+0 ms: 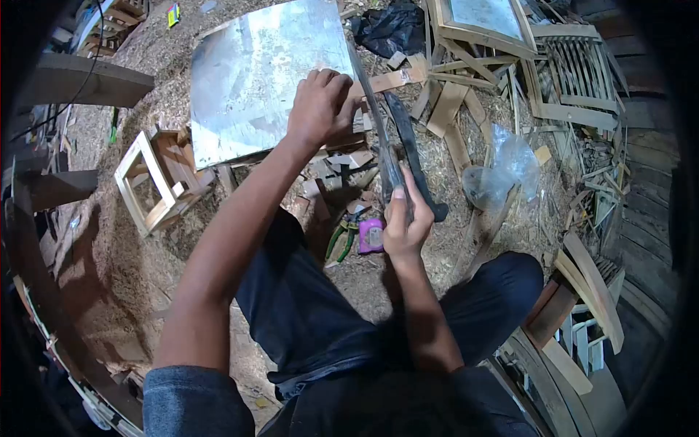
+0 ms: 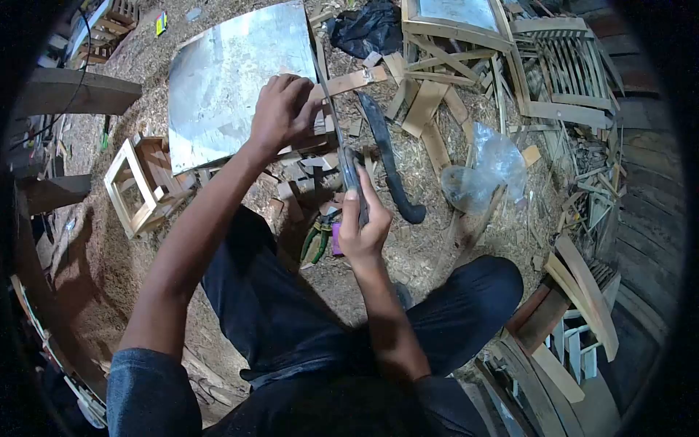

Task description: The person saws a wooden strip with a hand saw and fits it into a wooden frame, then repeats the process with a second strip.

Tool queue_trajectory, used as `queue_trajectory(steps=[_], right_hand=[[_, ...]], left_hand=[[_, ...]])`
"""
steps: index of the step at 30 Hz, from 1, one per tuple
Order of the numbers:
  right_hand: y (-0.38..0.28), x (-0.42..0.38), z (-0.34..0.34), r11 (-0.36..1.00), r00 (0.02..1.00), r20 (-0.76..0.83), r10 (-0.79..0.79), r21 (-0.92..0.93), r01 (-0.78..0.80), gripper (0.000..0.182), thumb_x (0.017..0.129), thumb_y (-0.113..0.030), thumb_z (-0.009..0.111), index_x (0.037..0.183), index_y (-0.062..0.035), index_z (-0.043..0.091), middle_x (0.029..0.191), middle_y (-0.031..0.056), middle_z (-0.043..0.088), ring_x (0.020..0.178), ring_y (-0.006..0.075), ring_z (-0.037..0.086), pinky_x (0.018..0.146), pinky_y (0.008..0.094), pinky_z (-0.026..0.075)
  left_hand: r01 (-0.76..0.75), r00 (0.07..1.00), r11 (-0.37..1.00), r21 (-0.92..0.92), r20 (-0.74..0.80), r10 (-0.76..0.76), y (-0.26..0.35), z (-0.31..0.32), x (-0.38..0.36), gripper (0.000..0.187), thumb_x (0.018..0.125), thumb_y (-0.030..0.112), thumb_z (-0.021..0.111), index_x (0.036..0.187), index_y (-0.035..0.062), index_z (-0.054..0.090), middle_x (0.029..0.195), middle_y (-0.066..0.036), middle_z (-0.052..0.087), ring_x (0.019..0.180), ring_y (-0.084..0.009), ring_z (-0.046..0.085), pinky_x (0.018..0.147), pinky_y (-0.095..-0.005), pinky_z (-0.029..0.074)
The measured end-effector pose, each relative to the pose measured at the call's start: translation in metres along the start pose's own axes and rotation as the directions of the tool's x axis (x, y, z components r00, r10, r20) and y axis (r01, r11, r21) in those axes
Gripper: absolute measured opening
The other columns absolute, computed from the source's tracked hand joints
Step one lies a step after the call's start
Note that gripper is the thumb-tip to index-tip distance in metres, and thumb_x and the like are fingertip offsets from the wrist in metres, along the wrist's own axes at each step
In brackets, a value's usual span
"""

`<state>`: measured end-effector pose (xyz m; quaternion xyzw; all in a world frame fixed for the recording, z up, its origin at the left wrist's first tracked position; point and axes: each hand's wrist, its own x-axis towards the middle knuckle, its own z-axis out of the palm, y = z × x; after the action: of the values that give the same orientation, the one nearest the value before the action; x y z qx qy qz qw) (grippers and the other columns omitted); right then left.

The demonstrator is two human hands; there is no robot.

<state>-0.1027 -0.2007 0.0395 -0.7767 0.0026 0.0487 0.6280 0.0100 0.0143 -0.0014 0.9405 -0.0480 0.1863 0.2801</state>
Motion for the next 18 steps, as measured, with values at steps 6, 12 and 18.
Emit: queue_trajectory(steps=[6, 12, 18], right_hand=[[-0.021, -0.011, -0.007, 0.995, 0.998, 0.062, 0.021, 0.101, -0.027, 0.041, 0.1, -0.016, 0.052, 0.135, 0.0063, 0.056, 0.073, -0.0012, 0.056, 0.061, 0.0053, 0.047, 0.053, 0.0234, 0.037], [-0.012, -0.002, 0.003, 0.999, 0.999, 0.042, -0.033, 0.016, 0.033, 0.043, 0.101, -0.02, 0.051, 0.137, 0.0032, 0.055, 0.08, 0.0024, 0.062, 0.067, 0.0087, 0.055, 0.058, 0.0248, 0.043], [-0.002, -0.002, -0.003, 0.991, 0.999, 0.029, 0.039, 0.124, -0.042, 0.043, 0.101, -0.018, 0.051, 0.136, 0.0066, 0.055, 0.091, 0.0087, 0.069, 0.071, 0.0089, 0.058, 0.062, 0.0243, 0.046]], left_hand=[[-0.148, 0.985, 0.987, -0.059, 0.075, 0.152, -0.003, -0.004, -0.005, 0.034, 0.083, 0.021, 0.067, 0.112, 0.004, 0.063, 0.108, -0.014, 0.06, 0.102, -0.035, 0.055, 0.09, -0.0452, 0.043], [-0.112, 0.988, 0.993, -0.041, 0.106, 0.115, 0.001, -0.006, -0.003, 0.033, 0.084, 0.022, 0.067, 0.112, 0.0043, 0.064, 0.108, -0.014, 0.061, 0.101, -0.0351, 0.055, 0.091, -0.0445, 0.044], [-0.083, 0.996, 0.996, -0.022, 0.034, 0.084, -0.003, 0.0, -0.002, 0.032, 0.086, 0.022, 0.068, 0.112, 0.0038, 0.065, 0.107, -0.015, 0.062, 0.101, -0.0356, 0.056, 0.088, -0.0449, 0.045]])
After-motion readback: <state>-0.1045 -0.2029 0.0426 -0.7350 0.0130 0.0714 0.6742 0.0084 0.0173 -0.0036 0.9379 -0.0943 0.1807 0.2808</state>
